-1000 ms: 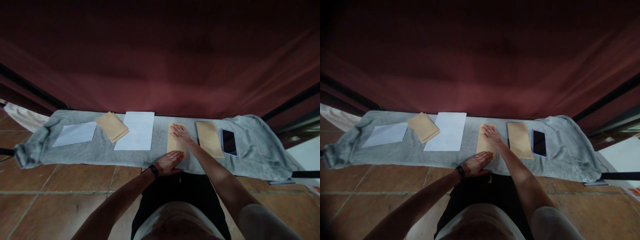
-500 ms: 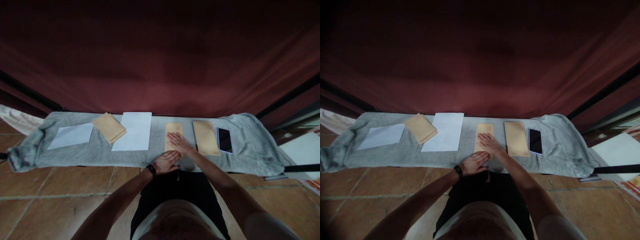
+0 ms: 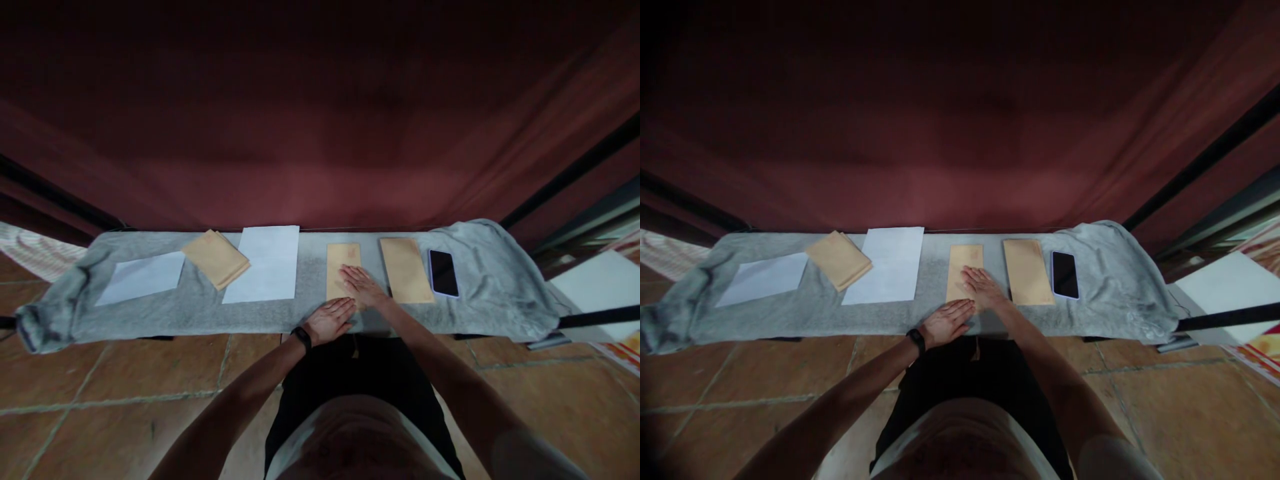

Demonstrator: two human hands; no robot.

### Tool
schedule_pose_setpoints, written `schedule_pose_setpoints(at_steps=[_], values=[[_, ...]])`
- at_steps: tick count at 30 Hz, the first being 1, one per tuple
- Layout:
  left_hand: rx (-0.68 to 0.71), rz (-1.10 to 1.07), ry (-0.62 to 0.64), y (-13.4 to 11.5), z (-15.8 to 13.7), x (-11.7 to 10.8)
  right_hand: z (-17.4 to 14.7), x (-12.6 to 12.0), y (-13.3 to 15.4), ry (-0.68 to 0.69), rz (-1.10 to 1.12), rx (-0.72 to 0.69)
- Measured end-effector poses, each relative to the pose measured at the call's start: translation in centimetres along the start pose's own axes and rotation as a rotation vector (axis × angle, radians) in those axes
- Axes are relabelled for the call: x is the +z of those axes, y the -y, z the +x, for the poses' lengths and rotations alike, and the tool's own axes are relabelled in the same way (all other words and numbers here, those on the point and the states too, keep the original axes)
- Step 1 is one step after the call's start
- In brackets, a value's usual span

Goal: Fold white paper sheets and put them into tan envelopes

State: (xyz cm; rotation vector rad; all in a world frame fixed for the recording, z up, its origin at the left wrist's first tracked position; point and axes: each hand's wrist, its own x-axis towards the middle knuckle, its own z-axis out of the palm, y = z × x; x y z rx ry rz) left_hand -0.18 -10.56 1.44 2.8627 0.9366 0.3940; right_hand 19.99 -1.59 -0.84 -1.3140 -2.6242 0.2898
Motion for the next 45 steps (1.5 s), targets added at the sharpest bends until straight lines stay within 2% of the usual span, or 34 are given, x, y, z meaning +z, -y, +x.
schedule_pose_setpoints(at_steps=[5, 8, 15, 23, 29, 40, 45], values=[[-0.002, -0.013, -0.008, 0.1, 0.0, 0.0, 2.5, -0.5, -1.2, -0.062, -0.075, 0.215], [0.001, -0.006, -0.023, 0.2, -0.1, 0.2, 2.5, -0.3, -0.9, -0.082, -0.091, 0.257], [0.013, 0.014, -0.073, 0.4, -0.2, 1.1, -1.5, 0.2, 0.0, -0.057, -0.128, 0.099], [0.002, 0.069, -0.065, -0.1, -0.4, 1.4, -6.1, -0.4, 2.1, 0.015, -0.085, 0.06], [-0.018, 0.046, -0.037, -0.3, -0.5, 1.5, -8.8, -0.7, 3.7, -0.026, -0.06, -0.003], [-0.055, -0.044, -0.032, -0.7, -0.3, 0.8, -11.1, -0.7, 4.4, -0.095, -0.012, -0.024], [-0.143, -0.172, -0.074, -0.2, 0.7, -0.2, -11.2, -1.0, 4.7, -0.109, -0.009, -0.021]])
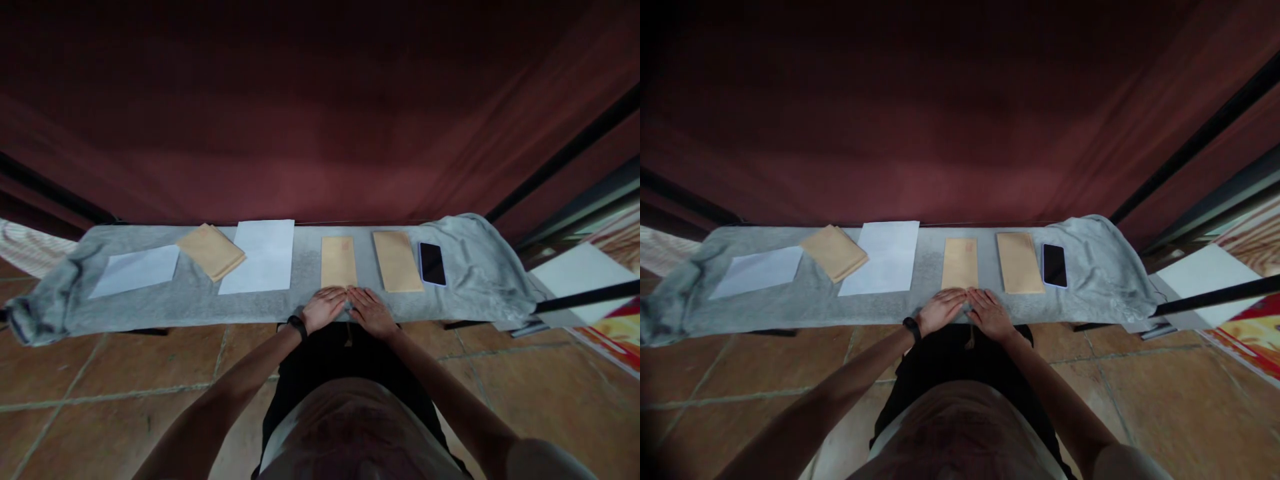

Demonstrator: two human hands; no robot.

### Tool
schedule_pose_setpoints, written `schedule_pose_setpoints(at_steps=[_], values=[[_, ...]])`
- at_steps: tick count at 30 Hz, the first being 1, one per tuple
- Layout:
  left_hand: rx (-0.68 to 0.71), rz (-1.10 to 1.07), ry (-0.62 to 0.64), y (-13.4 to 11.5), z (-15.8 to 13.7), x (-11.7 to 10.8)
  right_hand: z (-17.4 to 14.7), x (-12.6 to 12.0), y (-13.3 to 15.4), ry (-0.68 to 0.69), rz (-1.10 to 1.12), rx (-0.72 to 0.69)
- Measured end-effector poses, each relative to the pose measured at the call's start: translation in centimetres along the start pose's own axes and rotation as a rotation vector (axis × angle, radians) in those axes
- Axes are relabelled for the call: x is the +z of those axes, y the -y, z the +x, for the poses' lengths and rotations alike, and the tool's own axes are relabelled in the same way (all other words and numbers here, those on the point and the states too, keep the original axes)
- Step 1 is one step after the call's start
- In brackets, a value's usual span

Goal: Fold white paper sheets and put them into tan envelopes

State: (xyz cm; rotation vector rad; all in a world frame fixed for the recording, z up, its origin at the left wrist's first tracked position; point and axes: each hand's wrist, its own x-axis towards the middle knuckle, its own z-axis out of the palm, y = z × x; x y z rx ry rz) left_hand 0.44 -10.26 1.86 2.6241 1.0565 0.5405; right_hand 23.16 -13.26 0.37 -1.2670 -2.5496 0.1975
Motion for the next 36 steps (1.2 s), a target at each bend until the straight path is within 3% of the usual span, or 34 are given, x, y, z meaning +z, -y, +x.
schedule_pose_setpoints(at_steps=[6, 12, 21, 26, 36], values=[[-0.072, -0.007, -0.038, 2.4, 3.5, -0.4, 0.1, -0.4, 0.3, -0.041, 0.04, 0.031], [-0.175, 0.162, 0.048, 5.6, 7.8, 0.8, 0.2, -1.3, 0.5, -0.034, 0.107, 0.025], [-0.145, 0.169, 0.045, 8.0, 13.1, 1.7, 0.2, -1.4, 0.3, -0.004, 0.143, 0.049], [-0.118, 0.158, 0.05, 7.9, 13.2, 1.6, 0.3, -1.2, 0.2, 0.004, 0.144, 0.056], [-0.049, 0.154, 0.092, 6.2, 10.7, 1.6, 0.3, -1.2, 0.4, -0.025, 0.155, 0.058]])
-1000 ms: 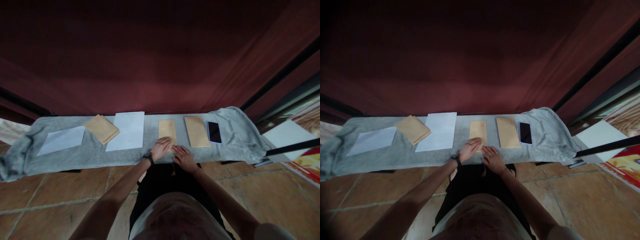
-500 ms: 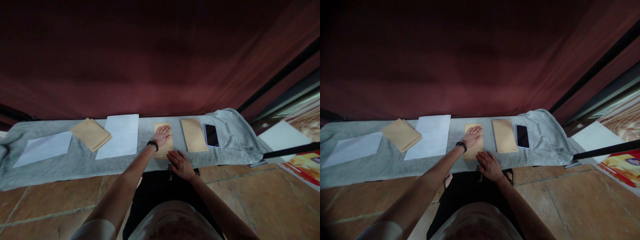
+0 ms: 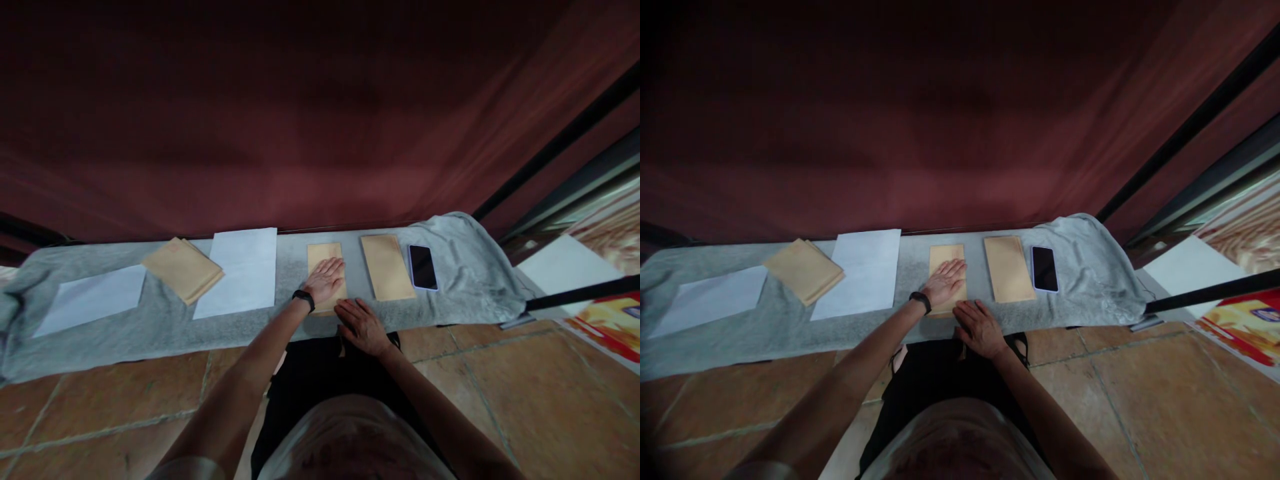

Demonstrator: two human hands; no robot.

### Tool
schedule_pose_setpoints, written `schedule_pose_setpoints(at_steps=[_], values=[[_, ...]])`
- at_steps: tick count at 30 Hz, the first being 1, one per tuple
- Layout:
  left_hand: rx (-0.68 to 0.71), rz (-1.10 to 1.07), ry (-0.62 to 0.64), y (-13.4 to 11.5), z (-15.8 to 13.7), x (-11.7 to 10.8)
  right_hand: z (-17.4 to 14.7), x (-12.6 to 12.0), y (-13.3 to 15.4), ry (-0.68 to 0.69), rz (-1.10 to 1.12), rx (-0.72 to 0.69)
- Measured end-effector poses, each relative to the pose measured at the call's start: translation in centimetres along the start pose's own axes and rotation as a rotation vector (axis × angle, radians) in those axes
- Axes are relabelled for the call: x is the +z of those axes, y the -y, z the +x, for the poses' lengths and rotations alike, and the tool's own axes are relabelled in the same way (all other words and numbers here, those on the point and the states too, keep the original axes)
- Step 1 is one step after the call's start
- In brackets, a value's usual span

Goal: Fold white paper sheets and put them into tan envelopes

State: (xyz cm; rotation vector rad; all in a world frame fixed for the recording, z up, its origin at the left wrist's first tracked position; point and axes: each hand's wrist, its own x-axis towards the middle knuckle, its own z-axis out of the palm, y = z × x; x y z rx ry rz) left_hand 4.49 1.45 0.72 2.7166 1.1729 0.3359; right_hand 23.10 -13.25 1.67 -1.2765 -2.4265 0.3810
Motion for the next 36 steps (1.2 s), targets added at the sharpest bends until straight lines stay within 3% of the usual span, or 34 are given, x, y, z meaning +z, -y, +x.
schedule_pose_setpoints(at_steps=[11, 22, 36], values=[[0.019, -0.022, 0.029, -2.8, -4.7, -0.1, -0.3, 0.7, -0.2, -0.066, 0.004, -0.003], [0.011, -0.134, -0.106, -4.4, -11.4, -0.9, 0.3, 1.2, -0.1, -0.183, 0.021, 0.025], [-0.107, -0.057, -0.152, -5.4, -10.6, -1.1, 2.6, 2.1, -0.2, -0.302, 0.037, 0.253]])
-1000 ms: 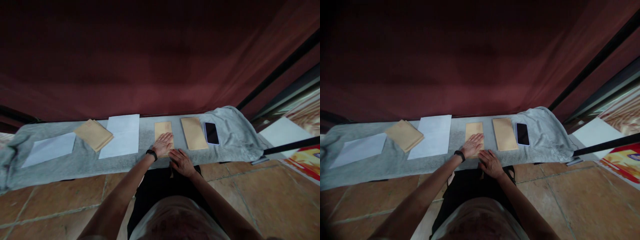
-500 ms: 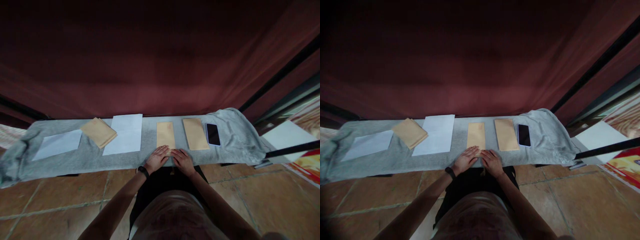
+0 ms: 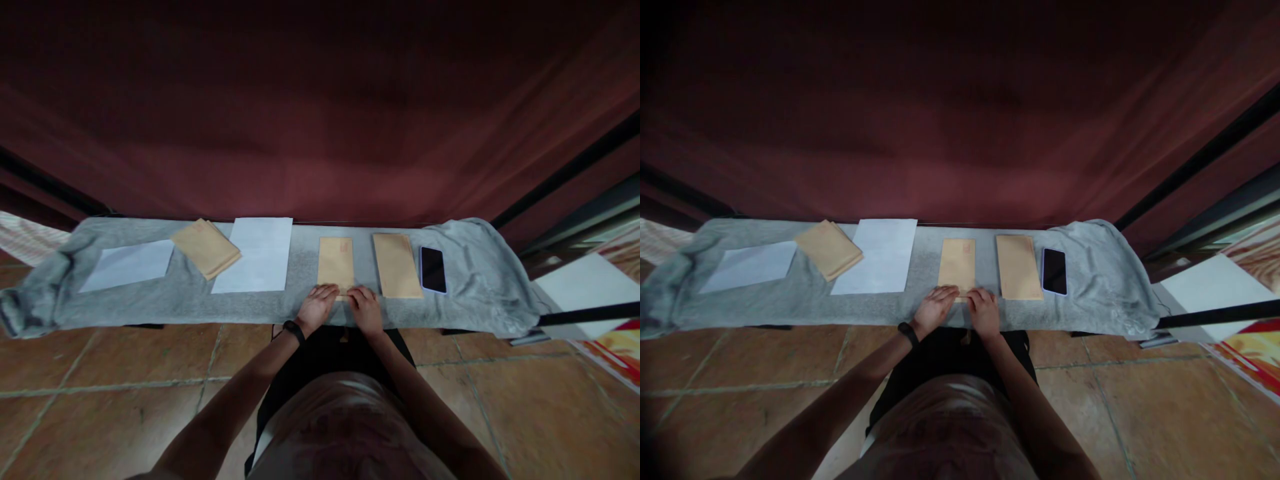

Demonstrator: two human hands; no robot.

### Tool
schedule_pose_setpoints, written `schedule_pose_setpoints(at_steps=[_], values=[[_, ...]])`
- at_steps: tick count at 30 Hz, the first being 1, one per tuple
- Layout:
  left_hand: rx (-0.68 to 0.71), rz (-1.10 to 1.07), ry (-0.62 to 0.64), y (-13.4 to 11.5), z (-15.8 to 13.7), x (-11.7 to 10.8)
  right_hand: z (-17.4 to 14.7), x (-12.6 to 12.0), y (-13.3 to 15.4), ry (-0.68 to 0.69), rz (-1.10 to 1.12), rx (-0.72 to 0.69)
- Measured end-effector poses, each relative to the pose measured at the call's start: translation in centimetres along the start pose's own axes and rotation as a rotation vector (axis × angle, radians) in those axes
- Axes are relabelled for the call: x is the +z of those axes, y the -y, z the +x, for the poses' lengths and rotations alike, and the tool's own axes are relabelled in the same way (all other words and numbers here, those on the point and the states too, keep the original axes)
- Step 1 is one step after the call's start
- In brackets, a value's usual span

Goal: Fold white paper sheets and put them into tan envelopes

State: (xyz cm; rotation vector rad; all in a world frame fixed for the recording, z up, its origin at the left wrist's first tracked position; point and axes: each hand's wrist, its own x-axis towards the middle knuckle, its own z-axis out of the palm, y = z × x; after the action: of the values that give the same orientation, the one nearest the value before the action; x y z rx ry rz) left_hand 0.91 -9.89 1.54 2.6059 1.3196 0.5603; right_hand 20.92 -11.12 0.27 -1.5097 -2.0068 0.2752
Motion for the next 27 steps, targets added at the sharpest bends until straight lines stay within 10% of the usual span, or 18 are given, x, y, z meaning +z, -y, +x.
schedule_pose_setpoints(at_steps=[18, 27], values=[[-0.051, 0.137, 0.002, -1.9, -4.0, -0.3, -3.8, -0.7, 1.4, 0.091, -0.212, -0.222], [-0.117, 0.106, 0.076, -3.5, 1.3, 2.1, -4.5, -0.2, 1.3, 0.055, -0.255, -0.243]])
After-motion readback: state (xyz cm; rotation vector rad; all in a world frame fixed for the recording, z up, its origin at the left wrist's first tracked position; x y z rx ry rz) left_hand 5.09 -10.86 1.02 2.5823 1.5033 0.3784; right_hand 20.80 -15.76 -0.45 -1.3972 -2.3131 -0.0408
